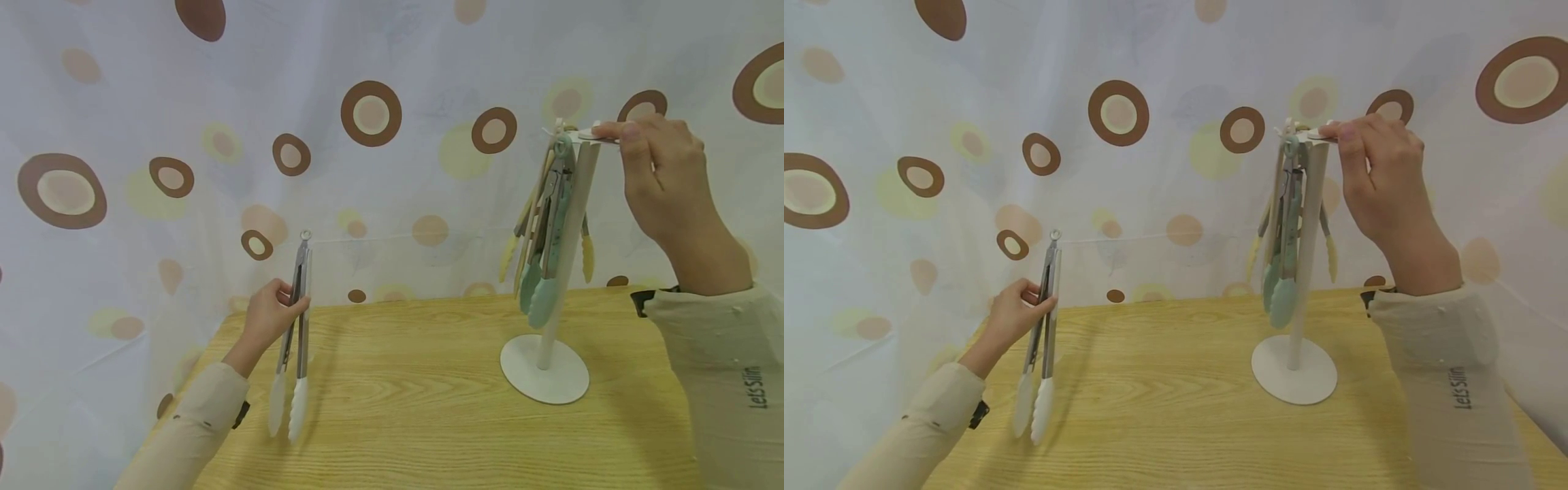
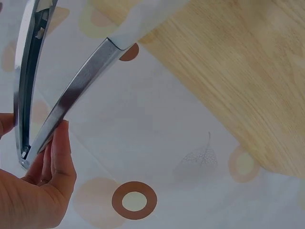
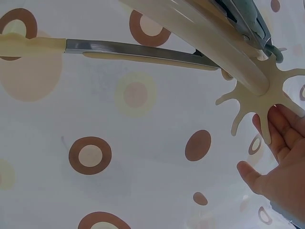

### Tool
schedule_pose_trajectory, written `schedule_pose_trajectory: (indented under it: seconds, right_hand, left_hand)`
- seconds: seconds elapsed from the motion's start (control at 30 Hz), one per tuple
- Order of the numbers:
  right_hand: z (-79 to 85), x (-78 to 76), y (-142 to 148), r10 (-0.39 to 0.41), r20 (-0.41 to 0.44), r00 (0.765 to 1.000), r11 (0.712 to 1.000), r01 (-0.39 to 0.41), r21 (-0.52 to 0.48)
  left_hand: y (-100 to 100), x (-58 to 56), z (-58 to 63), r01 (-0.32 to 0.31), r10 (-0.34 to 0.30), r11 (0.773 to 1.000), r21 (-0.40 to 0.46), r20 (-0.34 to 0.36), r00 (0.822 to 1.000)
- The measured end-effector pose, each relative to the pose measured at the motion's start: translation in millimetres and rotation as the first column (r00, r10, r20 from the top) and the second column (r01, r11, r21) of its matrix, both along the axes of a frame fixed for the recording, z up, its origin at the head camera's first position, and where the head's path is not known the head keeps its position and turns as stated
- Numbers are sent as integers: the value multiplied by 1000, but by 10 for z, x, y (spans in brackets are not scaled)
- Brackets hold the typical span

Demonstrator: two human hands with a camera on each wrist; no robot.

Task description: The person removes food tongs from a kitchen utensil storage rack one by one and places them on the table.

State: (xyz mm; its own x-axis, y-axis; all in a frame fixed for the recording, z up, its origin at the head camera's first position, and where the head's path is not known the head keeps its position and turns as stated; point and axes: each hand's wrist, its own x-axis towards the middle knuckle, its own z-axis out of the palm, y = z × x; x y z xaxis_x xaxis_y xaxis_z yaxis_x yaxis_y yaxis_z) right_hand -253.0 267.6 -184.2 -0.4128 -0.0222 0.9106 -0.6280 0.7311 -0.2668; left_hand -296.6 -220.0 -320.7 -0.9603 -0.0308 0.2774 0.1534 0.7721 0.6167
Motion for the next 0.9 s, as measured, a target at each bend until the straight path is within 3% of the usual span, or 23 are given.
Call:
schedule_pose_trajectory:
  seconds: [0.47, 0.9]
  right_hand:
    - [-10, -32, 4, 14, -50, 999, 1000, -15, -5]
    - [-7, -9, -1, 20, -37, 999, 1000, -20, -8]
  left_hand:
    - [-139, 4, -208, -25, 30, 998, -59, 72, 997]
    - [-216, 10, -393, -12, 31, 993, -114, 165, 986]
